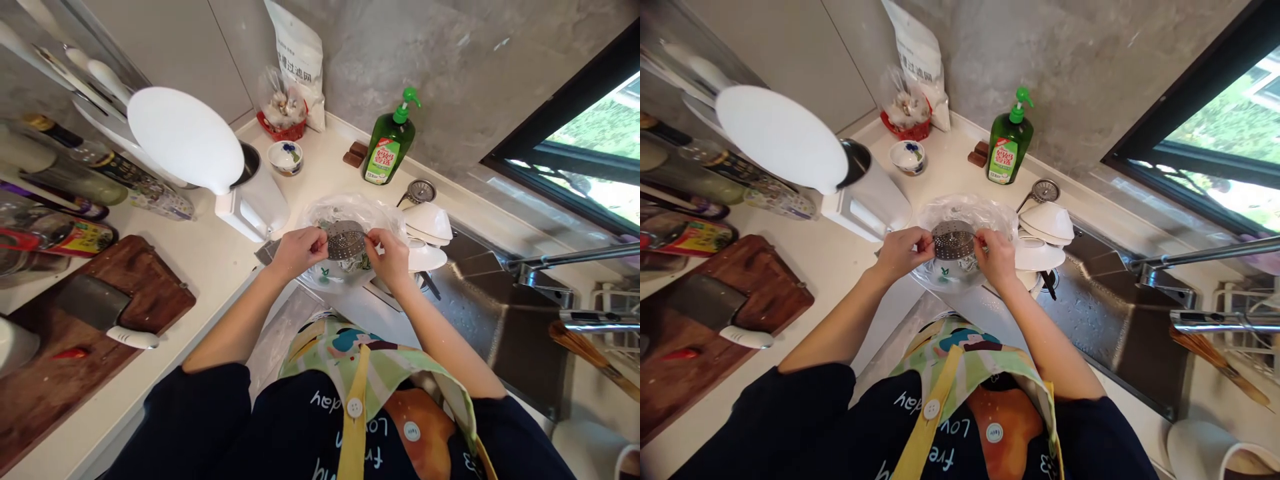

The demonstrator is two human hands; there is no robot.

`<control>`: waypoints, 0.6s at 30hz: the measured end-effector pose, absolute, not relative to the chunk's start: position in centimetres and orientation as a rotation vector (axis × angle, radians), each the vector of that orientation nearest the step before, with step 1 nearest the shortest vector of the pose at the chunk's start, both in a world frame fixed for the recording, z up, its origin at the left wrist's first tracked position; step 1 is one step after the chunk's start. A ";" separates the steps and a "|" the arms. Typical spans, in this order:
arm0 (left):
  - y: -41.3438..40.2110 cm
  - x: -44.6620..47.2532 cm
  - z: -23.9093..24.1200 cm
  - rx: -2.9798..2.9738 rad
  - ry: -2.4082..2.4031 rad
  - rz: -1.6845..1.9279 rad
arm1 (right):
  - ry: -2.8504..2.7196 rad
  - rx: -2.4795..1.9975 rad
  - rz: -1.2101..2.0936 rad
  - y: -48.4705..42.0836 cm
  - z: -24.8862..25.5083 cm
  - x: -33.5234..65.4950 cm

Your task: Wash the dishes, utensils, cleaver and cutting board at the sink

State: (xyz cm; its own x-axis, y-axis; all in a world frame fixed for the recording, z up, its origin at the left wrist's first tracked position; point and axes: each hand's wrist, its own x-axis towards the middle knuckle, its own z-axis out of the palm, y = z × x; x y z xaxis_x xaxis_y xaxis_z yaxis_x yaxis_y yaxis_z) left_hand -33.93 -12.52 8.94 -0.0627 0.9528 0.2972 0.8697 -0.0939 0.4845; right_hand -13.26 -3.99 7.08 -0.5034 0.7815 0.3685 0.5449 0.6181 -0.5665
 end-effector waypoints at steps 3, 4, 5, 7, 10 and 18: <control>-12.5 -33.9 8.7 2.125 1.953 0.910 | -2.286 -0.988 0.390 -4.1 7.4 -12.8; -12.5 -33.9 8.6 2.148 1.941 0.925 | -2.295 -0.969 0.344 -4.1 7.4 -12.6; -12.5 -33.8 8.5 2.173 1.931 0.940 | -2.301 -0.946 0.296 -4.0 7.4 -12.4; -12.3 -33.8 8.3 2.225 1.906 0.959 | -2.310 -0.918 0.227 -3.9 7.2 -12.2; -11.8 -33.6 8.3 2.242 1.863 0.973 | -2.315 -0.947 0.265 -3.8 7.0 -11.9; -10.0 -33.5 9.7 1.924 1.827 0.937 | -2.188 -1.114 0.756 -3.9 7.8 -11.9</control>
